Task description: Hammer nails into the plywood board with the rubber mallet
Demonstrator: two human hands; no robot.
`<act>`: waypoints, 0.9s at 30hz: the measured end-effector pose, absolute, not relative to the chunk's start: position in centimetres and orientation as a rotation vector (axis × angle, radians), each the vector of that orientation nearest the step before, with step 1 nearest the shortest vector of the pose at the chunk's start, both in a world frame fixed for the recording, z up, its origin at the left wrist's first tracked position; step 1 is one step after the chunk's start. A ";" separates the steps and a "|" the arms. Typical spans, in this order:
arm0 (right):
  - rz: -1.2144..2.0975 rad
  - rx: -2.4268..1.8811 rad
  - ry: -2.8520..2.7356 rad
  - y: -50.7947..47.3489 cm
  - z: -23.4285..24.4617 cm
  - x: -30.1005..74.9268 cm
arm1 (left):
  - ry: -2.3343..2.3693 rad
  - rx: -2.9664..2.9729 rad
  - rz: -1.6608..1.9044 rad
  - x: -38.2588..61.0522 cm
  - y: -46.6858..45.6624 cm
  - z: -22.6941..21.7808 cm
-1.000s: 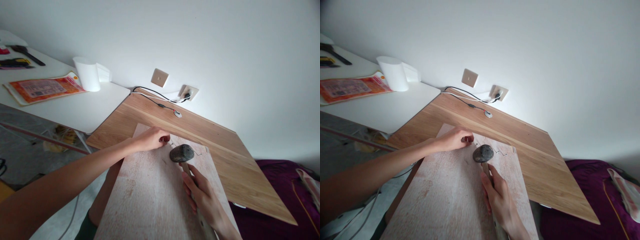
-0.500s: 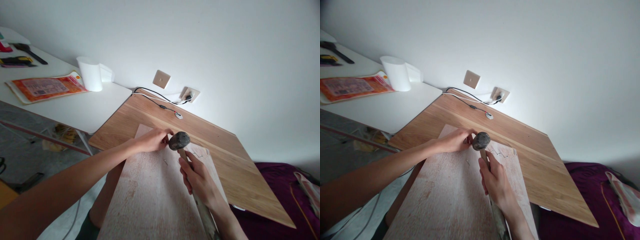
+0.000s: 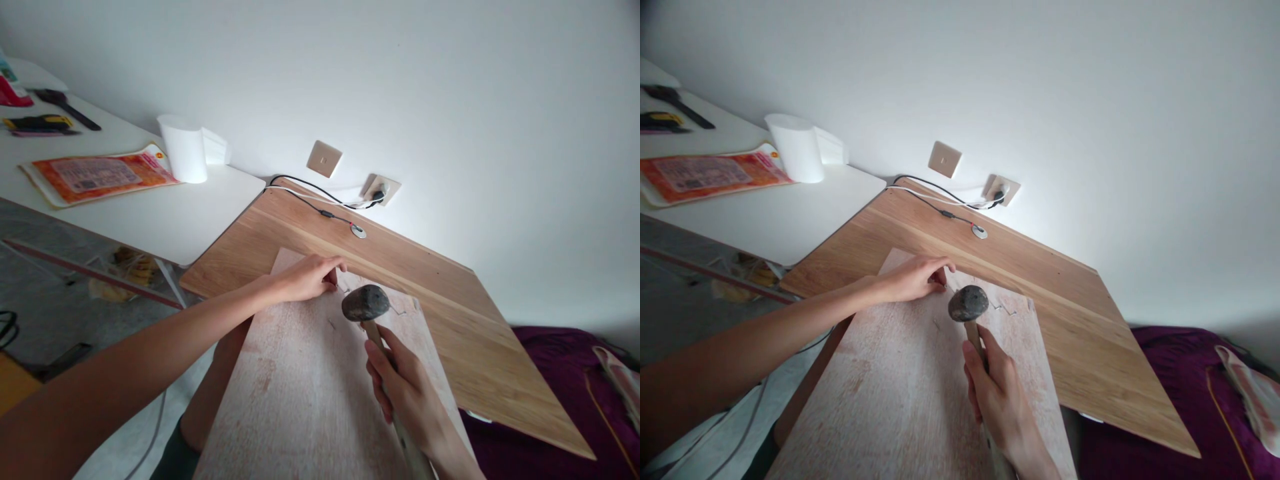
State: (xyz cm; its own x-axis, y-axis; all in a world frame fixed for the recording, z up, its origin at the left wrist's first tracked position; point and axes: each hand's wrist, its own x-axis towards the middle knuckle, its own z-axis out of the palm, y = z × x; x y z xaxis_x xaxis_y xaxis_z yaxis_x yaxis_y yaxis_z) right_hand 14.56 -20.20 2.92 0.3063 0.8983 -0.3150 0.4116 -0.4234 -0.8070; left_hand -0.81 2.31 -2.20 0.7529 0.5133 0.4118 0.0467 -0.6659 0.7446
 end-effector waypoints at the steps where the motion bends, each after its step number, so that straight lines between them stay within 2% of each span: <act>1: 1.031 -1.961 -1.164 -19.9 3.4 14.3 | 0.406 2.193 0.799 -0.8 2.4 -2.3; 5: 0.962 -1.903 -1.208 -18.2 4.8 13.7 | 0.359 2.225 0.810 -0.8 2.6 -2.6; 11: 0.961 -1.903 -1.290 -16.4 3.9 13.9 | 0.324 2.169 0.781 -1.0 2.4 -2.2; 17: 0.960 -1.965 -1.205 -18.3 3.5 14.0 | 0.469 2.212 0.776 -0.9 2.1 -2.0; 27: 1.001 -1.955 -1.166 -19.3 3.1 14.1 | 0.383 2.190 0.803 -0.7 2.4 -2.8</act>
